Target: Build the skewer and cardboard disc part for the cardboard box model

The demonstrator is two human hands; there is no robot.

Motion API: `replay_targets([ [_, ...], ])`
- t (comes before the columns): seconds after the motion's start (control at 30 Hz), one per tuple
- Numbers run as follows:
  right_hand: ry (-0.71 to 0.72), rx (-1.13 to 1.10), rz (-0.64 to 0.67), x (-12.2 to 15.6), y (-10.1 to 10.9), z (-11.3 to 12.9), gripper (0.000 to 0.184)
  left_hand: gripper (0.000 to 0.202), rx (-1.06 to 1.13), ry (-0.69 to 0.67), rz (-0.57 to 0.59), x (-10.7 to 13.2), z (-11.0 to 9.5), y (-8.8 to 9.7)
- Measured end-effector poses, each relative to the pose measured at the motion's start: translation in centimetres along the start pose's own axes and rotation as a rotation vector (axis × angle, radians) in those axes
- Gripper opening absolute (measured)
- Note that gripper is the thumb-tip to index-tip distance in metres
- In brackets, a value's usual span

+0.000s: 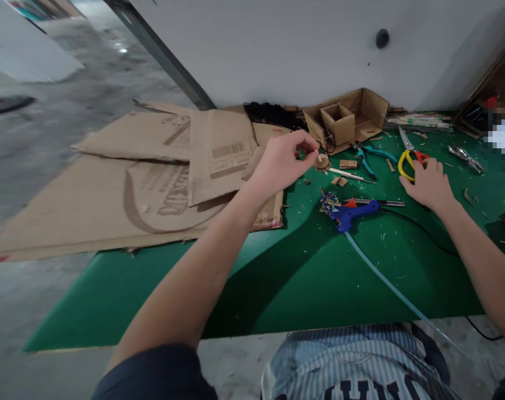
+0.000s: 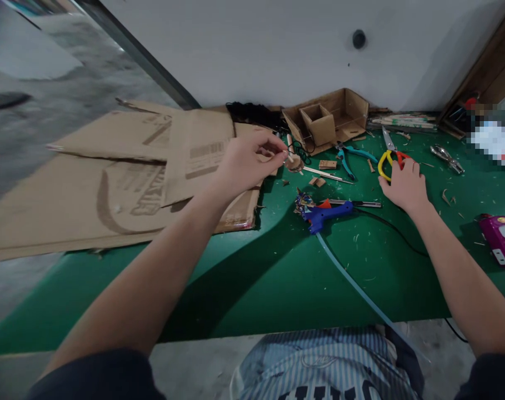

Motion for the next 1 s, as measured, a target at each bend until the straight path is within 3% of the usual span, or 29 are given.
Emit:
replay_targets([
  [0.17,0.039,-0.052,-0.086,-0.7,-0.5,-0.2,0.064,0.008,0.013,-0.017,0.003,0.1,0.1,-0.3],
  [0.3,-0.012,-0.092,-0.111,-1.6,-0.8,-1.0,0.071,0.009,0.024,-0.024,0.013,0.1,0.3,-0.4],
  [0.43,-0.069,-0.08,-0.074,-2.3,-0.4,-1.2,0.085,0.008,0.043,-0.04,0.024,0.1,0.0,-0.4],
  [0.67,-0.161,-0.096,0.115,-2.6,-0.6,-2.1,0.095,0.008,0.032,-0.016,0.055,0.2,-0.3,-0.6],
  [0.83,-0.131,-0.237,0.142,-3.2,-1.2,-4.6,0.103,0.008,0.025,-0.018,0.057,0.3,-0.1,-0.5],
  [1.0,0.087,-0.247,0.127,-3.2,-0.3,-4.7,0.117,0.008,0.017,-0.032,0.052,0.2,0.1,-0.4],
])
Point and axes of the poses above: each hand's wrist, its own x-axis away from the middle knuckle, its own y-axis out of the back of the hand, z = x × y, the point moved 7 cm from there along -x, towards the middle knuckle, and after that the axes turned 7 degrees about -y, right-handed, at the moved point
